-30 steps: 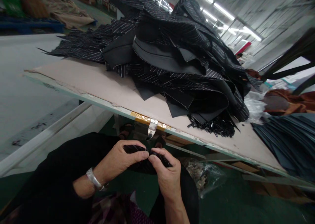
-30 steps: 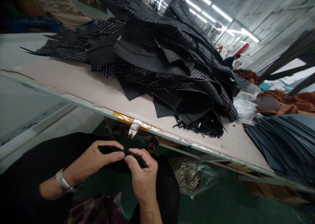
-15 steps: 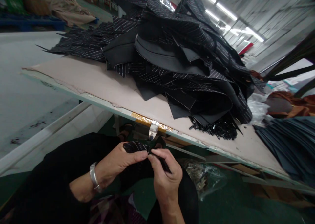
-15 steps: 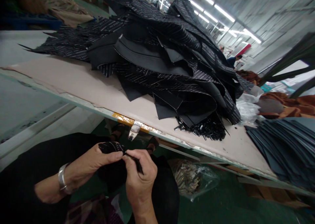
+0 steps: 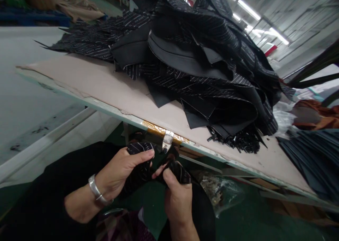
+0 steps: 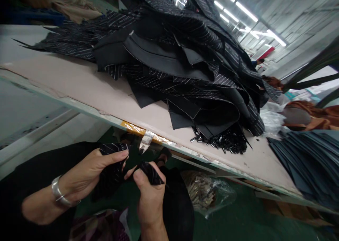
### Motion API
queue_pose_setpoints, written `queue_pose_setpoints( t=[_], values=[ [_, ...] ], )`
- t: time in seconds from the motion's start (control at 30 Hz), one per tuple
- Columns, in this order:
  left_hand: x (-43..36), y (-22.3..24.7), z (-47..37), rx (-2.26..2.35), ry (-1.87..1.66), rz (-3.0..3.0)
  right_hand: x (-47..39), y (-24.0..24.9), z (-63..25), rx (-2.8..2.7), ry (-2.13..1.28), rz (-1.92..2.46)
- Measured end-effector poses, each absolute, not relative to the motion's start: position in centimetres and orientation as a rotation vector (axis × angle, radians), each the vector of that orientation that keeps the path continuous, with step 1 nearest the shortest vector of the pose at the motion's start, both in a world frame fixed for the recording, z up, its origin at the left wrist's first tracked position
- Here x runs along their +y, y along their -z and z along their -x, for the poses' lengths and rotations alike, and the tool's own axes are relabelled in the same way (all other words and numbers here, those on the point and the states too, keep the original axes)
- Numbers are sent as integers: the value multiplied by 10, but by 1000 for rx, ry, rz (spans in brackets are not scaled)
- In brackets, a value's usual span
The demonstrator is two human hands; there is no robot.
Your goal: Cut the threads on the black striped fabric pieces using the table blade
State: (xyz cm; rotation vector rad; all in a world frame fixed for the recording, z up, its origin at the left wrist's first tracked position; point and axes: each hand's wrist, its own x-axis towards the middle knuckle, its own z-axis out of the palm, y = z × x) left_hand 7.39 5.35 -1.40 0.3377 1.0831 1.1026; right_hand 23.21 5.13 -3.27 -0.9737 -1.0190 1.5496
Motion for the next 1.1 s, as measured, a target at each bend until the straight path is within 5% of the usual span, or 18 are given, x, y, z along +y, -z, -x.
queue_pose_setpoints(
  t=[0.37, 1.1],
  values=[
    [61, 10, -77, 960, -1005, -444, 66, 24, -220, -618, -1802, 1115],
    [64, 10, -76, 988, -975, -407, 70, 25, -218, -510, -1746, 1242]
  ],
)
